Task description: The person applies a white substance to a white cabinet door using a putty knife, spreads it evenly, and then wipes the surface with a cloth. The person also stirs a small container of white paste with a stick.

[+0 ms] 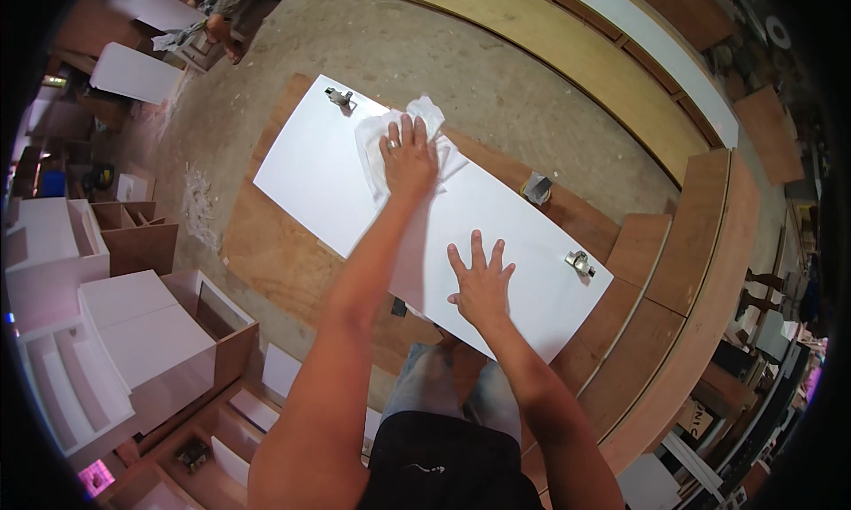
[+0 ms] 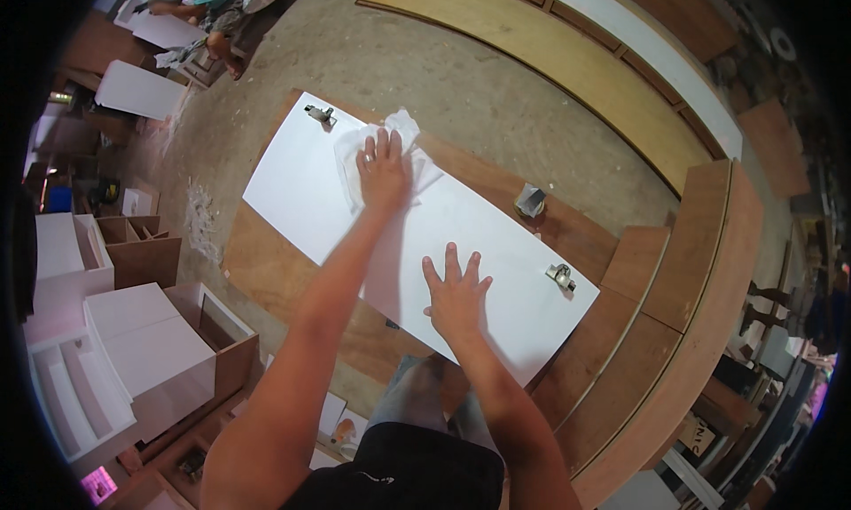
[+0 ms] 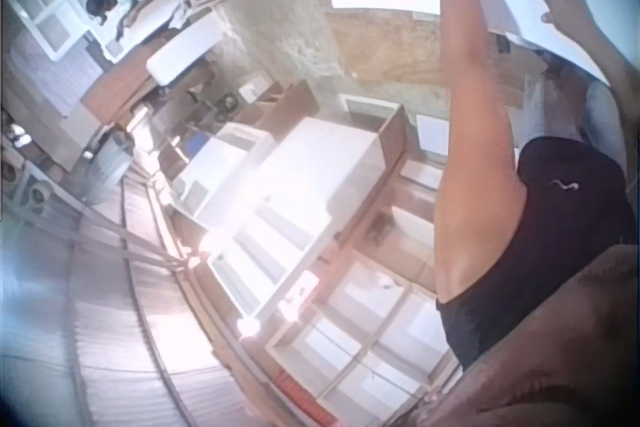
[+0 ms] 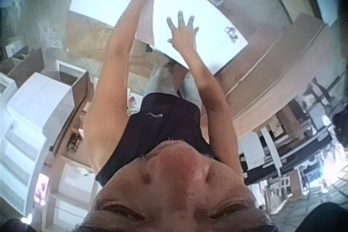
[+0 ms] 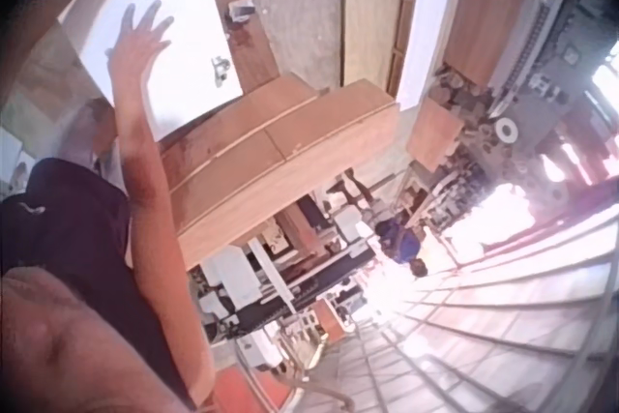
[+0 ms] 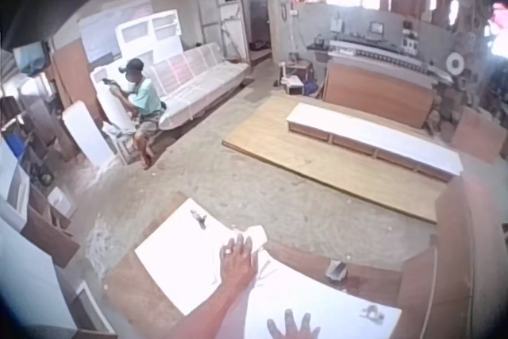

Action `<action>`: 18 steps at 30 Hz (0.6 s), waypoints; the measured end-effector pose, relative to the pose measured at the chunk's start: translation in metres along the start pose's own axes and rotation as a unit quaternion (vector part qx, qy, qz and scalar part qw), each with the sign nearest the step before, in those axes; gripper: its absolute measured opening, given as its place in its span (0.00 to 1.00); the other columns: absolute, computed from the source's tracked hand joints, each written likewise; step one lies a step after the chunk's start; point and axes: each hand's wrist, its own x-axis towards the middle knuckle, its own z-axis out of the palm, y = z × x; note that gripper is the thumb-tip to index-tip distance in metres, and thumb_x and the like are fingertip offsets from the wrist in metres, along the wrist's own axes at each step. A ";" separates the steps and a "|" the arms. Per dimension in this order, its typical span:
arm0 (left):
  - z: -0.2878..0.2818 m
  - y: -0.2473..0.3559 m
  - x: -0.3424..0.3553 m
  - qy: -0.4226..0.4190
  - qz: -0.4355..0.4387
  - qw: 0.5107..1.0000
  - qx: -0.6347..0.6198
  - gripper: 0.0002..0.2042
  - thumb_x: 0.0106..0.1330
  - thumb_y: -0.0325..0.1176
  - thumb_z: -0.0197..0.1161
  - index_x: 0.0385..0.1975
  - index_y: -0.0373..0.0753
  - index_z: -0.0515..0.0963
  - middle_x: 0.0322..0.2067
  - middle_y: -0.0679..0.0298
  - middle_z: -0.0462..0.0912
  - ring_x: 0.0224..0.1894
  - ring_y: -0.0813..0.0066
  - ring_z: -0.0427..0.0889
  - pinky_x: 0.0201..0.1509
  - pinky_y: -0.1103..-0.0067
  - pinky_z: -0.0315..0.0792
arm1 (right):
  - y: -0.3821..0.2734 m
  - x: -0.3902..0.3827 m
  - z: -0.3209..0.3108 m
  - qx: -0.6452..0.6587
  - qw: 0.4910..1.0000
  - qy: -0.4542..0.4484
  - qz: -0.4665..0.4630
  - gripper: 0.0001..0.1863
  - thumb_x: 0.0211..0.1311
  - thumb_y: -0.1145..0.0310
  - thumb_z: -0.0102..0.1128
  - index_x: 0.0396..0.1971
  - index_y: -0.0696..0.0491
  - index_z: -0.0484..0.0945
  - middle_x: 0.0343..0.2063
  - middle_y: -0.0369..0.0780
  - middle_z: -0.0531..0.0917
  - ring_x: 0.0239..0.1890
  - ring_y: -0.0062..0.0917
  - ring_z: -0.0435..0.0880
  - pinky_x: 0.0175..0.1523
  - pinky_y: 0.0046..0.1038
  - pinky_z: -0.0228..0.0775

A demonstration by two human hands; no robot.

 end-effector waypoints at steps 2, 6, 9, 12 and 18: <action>0.009 0.027 -0.041 -0.014 0.073 0.997 0.028 0.28 0.72 0.44 0.51 0.68 0.36 0.65 0.71 0.46 0.58 0.73 0.41 0.54 0.74 0.49 0.47 | -0.002 0.001 0.000 0.000 1.000 -0.005 0.000 0.49 0.45 0.57 0.79 0.70 0.34 0.62 0.75 0.45 0.48 0.72 0.64 0.49 0.62 0.72 0.58; 0.000 0.029 -0.057 -0.103 0.165 0.980 -0.040 0.33 0.68 0.51 0.55 0.70 0.38 0.63 0.72 0.45 0.56 0.75 0.39 0.50 0.75 0.48 0.45 | 0.006 0.005 -0.002 -0.006 0.998 -0.052 0.026 0.50 0.46 0.56 0.79 0.71 0.34 0.61 0.75 0.46 0.47 0.72 0.64 0.48 0.63 0.72 0.57; 0.004 -0.052 0.037 0.018 -0.030 0.996 0.083 0.31 0.73 0.49 0.48 0.70 0.35 0.62 0.71 0.45 0.58 0.73 0.43 0.55 0.74 0.51 0.48 | -0.004 0.004 -0.003 0.004 1.000 -0.029 0.009 0.50 0.47 0.57 0.79 0.71 0.34 0.60 0.75 0.46 0.47 0.73 0.64 0.46 0.63 0.72 0.56; 0.011 -0.069 0.054 0.043 -0.049 0.993 0.099 0.33 0.71 0.49 0.51 0.69 0.32 0.62 0.70 0.38 0.56 0.73 0.40 0.55 0.73 0.50 0.50 | -0.006 0.006 0.000 -0.022 0.999 -0.039 -0.005 0.52 0.47 0.53 0.78 0.73 0.35 0.57 0.76 0.48 0.43 0.73 0.66 0.43 0.62 0.71 0.59; -0.002 -0.038 0.023 -0.028 -0.003 0.998 0.055 0.34 0.71 0.50 0.50 0.70 0.31 0.60 0.71 0.37 0.53 0.74 0.39 0.52 0.75 0.50 0.45 | 0.000 0.005 0.002 -0.027 0.999 -0.034 0.007 0.53 0.46 0.53 0.78 0.73 0.35 0.57 0.76 0.49 0.43 0.73 0.67 0.43 0.61 0.71 0.59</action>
